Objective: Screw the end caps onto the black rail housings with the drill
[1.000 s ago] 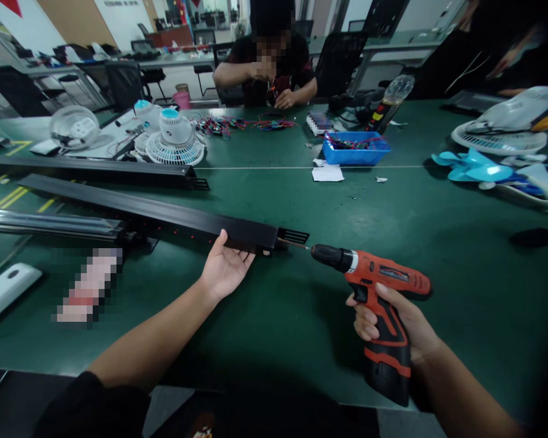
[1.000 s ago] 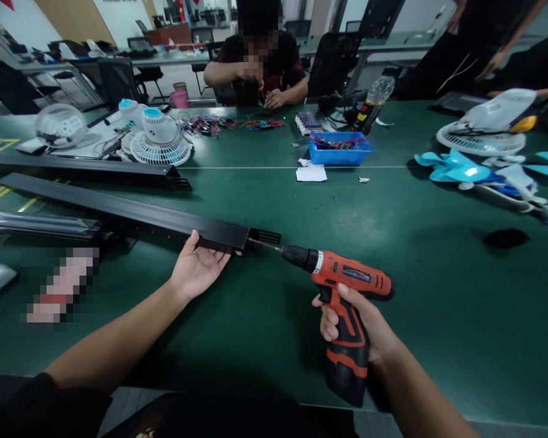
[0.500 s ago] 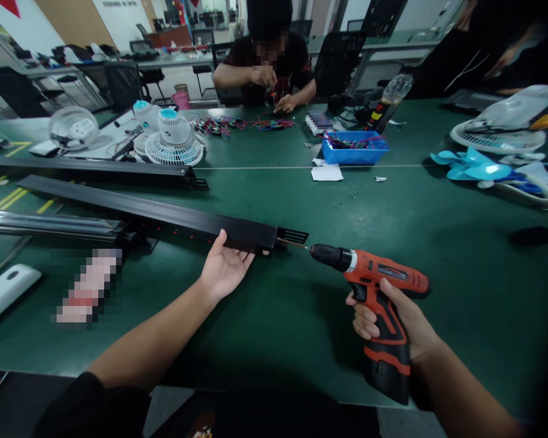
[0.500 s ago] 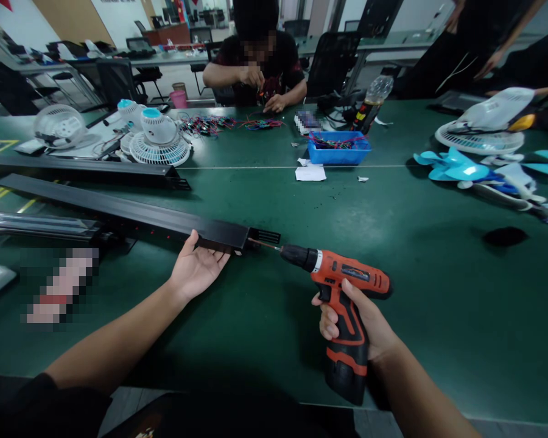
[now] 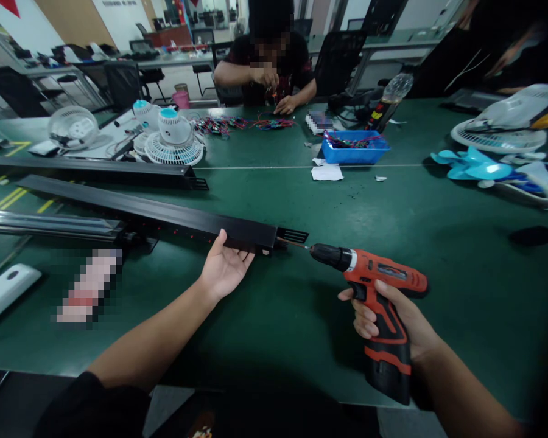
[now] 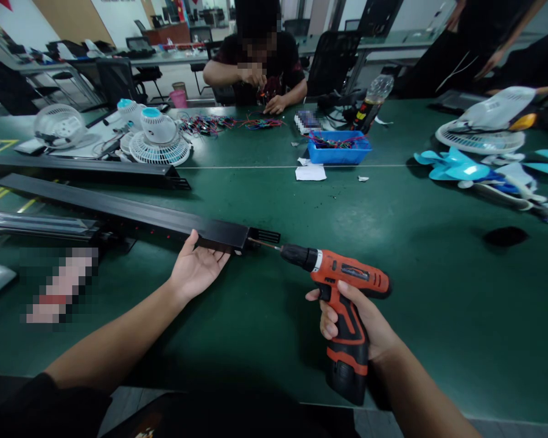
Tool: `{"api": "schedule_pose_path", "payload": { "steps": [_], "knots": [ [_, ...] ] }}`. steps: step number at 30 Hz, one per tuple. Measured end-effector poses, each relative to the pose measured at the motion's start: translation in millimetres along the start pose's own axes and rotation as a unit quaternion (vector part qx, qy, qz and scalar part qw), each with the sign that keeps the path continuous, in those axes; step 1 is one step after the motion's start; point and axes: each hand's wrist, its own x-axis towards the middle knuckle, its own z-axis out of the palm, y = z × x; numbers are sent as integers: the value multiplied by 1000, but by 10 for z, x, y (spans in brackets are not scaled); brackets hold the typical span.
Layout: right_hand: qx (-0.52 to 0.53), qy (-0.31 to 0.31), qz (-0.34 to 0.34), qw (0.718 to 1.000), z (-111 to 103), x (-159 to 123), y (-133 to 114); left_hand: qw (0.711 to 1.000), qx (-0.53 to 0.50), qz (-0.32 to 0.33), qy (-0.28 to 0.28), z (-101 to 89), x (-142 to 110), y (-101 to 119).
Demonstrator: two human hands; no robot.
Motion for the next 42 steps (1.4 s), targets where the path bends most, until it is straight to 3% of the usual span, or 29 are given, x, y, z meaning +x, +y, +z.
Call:
{"api": "schedule_pose_path", "payload": {
  "steps": [14,27,42],
  "knots": [
    [28,-3,1,1000,0,0,-1,1000,-1,-5,-31,-68,31,8],
    [61,-132,-14,989,-101,56,41,1000,-11,-9,0,19,-11,8],
    [39,-159,-20,986,-85,63,64,1000,-19,-7,-6,-10,5,8]
  ]
}}
